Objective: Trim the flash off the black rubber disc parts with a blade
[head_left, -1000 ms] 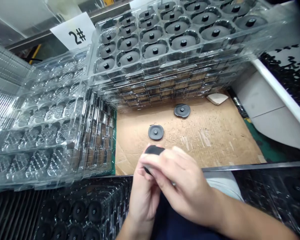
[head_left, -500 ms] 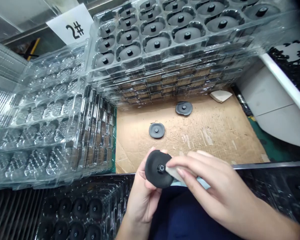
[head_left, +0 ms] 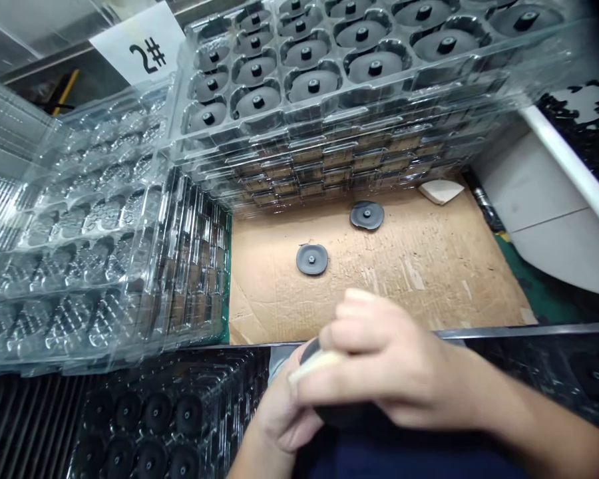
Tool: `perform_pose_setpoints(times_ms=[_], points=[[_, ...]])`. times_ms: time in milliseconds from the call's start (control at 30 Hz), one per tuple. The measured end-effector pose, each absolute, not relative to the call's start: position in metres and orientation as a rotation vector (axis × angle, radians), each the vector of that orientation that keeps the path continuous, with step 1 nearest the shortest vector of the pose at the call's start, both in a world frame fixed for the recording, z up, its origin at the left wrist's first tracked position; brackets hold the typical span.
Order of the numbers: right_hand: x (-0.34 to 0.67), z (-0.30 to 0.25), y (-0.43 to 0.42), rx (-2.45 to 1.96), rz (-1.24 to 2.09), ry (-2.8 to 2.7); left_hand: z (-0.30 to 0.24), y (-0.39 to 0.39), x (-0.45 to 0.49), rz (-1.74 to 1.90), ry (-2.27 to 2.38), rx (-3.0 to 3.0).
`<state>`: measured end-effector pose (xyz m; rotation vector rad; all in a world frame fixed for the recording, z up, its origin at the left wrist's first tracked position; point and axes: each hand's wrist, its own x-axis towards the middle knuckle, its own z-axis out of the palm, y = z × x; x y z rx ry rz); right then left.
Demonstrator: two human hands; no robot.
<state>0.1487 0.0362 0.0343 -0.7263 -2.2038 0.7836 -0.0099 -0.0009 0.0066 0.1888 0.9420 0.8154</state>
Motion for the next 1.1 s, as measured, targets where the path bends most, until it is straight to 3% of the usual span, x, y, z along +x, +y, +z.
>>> perform_pose_setpoints(times_ms=[200,433,567,733,867,1000,1100], points=[[0.171,-0.003,0.03,-1.389,0.675,-2.059,0.005,-0.003,-0.017,0.642,0.706,0.063],[0.163,-0.062,-0.006,-1.406,0.847,-2.021,0.004,0.001,-0.015,0.664,0.718,0.1],[0.167,-0.022,-0.001,-1.505,0.713,-1.761,0.003,0.0,-0.014,0.691,0.708,0.126],[0.161,0.035,0.008,-0.983,0.561,-2.022,0.003,-0.002,-0.013,0.76,0.861,0.183],[0.156,0.035,0.009,-1.209,0.582,-2.06,0.006,-0.002,-0.011,0.837,0.875,0.199],[0.154,0.029,0.007,-1.035,0.646,-1.961,0.006,-0.001,-0.01,0.819,0.902,0.212],[0.156,0.029,0.007,-1.222,0.665,-1.968,0.001,-0.001,-0.011,0.848,0.938,0.215]])
